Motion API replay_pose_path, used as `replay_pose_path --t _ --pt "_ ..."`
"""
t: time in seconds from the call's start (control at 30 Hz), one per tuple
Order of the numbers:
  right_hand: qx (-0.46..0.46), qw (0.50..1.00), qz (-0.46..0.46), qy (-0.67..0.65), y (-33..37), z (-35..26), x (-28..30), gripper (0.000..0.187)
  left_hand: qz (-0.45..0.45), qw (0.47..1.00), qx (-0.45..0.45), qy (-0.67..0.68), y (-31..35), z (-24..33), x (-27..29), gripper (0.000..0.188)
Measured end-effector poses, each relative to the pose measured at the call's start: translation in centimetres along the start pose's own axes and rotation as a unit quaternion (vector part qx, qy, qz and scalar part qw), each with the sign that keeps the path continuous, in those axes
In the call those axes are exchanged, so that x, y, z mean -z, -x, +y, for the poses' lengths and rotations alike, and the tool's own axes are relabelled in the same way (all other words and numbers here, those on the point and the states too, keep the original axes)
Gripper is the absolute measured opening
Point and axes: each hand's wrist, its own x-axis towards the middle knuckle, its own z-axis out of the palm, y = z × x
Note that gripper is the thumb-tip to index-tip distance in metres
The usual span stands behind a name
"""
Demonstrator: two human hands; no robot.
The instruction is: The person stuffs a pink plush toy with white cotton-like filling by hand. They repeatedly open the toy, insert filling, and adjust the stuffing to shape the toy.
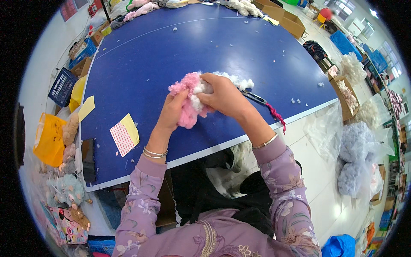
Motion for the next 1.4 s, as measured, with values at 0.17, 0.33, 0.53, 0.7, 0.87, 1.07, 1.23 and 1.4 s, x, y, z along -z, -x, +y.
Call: replay_pose_path --t 0.17,0.33,0.53,0.7,0.87,1.07,1.23,1.4 --pt "0.085 0.989 0.058 0.102 0.1 2.2 -1.5 0.031 0.06 0.972 -0.088 -0.211 -1.1 -2.3 0.6 0.034" --pt "0.077 0.973 0.199 -0.089 -0.2 2.0 0.7 0.015 0.151 0.975 -0.094 -0.136 -1.2 -1.3 0.5 0.035" --pt "0.001 0.931 0.243 0.272 -3.4 6.4 8.3 0.034 0.124 0.99 -0.064 -0.031 -0.8 0.6 -1.3 0.04" --pt "0.138 0.978 0.101 0.119 0.1 0.4 2.8 0.033 0.121 0.991 -0.044 -0.039 -1.0 -0.3 -0.2 0.043" --pt "0.098 0.988 0.068 0.102 0.0 0.0 -1.3 0.034 0.08 0.995 -0.041 -0.049 -0.9 -0.3 -0.2 0.044" --pt "0.09 0.991 0.056 0.08 -0.2 -0.4 -1.2 0.039 0.009 0.998 -0.035 -0.059 -0.3 0.4 -1.0 0.045" --pt "0.047 0.996 0.067 0.018 0.2 0.8 -1.2 0.024 0.014 0.999 0.01 -0.052 -0.7 -0.5 0.3 0.043" --pt "0.082 0.982 0.129 -0.109 0.3 0.7 0.4 0.009 0.135 0.987 -0.062 -0.055 -1.1 0.2 -0.1 0.041"
